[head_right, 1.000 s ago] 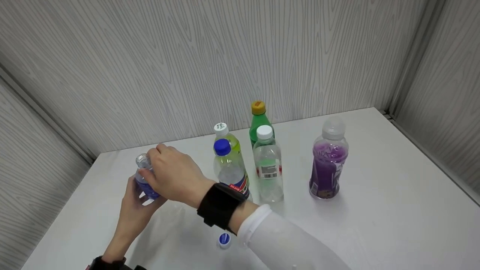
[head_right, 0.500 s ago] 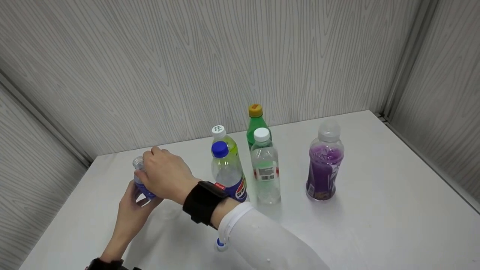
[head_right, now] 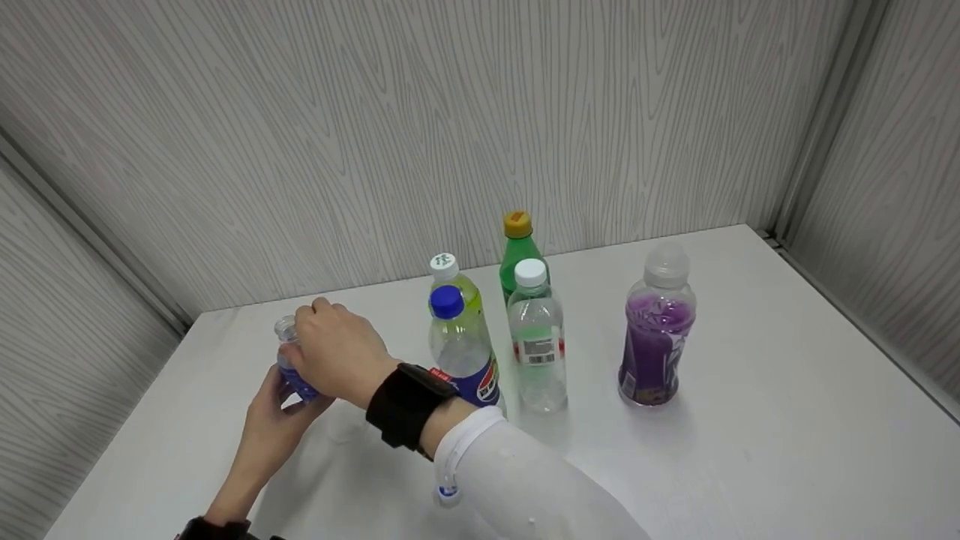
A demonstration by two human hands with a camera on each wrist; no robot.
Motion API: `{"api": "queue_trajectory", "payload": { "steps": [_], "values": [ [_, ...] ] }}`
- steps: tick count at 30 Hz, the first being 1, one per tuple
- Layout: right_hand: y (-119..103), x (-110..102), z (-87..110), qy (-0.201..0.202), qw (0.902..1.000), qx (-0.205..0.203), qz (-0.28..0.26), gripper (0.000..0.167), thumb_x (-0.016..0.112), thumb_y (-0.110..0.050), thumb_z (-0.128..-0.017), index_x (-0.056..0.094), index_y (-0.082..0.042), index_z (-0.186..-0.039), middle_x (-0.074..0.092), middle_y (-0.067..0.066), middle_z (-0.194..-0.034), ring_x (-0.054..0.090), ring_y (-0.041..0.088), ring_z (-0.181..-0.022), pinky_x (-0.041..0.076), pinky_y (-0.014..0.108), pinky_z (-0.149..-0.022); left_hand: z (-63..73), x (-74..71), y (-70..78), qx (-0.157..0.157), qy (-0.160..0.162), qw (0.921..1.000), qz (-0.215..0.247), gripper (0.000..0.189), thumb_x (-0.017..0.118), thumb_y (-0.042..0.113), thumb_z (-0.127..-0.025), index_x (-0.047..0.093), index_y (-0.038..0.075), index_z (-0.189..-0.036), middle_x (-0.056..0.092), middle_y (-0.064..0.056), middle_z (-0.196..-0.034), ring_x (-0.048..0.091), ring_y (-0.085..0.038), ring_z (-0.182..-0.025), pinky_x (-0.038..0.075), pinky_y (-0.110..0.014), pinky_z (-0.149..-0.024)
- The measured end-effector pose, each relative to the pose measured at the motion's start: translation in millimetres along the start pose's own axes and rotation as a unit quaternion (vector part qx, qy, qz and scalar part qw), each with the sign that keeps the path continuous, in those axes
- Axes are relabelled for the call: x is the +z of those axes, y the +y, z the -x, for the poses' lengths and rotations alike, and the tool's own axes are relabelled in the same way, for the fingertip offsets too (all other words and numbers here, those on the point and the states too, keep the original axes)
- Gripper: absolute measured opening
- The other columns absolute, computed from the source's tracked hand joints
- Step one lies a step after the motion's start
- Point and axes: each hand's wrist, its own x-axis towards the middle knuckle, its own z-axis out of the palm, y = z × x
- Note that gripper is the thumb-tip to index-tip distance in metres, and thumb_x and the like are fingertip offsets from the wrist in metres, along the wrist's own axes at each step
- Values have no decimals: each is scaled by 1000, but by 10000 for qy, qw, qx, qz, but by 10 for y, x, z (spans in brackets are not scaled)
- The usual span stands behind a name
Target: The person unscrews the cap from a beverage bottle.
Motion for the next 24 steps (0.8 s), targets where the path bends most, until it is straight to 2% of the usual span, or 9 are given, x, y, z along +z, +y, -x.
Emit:
{"api": "queue_trajectory", "payload": {
  "steps": [12, 17, 21, 24],
  "values": [
    [-46, 38, -17, 54, 9997, -40, 215, 46, 62, -34, -106, 63, 1, -137, 70, 13, -124, 72, 22, -112, 63, 36, -99, -20, -36, -38, -92, -235, 9994, -228, 75, 74, 25, -99, 34, 1, -157, 52, -29, -154, 54, -50, -142, 54, -58, -111],
    [-54, 36, -14, 63, 9997, -38, 220, 47, 63, -35, -106, 62, 0, -137, 70, 14, -124, 72, 23, -113, 63, 36, -100, -31, -44, -40, -153, -190, 9995, -213, 78, 76, 25, -97, 33, 1, -158, 51, -28, -156, 54, -50, -143, 53, -58, -111],
    [-50, 12, -2, 59, 10000, 15, 77, 48, 63, -37, -106, 62, -1, -138, 70, 13, -124, 71, 23, -113, 62, 37, -101, -28, -53, -15, -208, -101, 9995, -191, 90, 78, 26, -96, 23, 2, -163, 42, -28, -163, 47, -51, -149, 49, -60, -116],
    [-56, -34, 18, 54, 9999, 102, -16, 51, 62, -40, -106, 61, -2, -140, 69, 12, -128, 70, 23, -116, 62, 38, -102, -18, -76, 26, -183, 84, 9996, -177, 98, 80, 27, -94, 17, 5, -166, 35, -28, -167, 40, -51, -153, 44, -61, -120]
  ]
}}
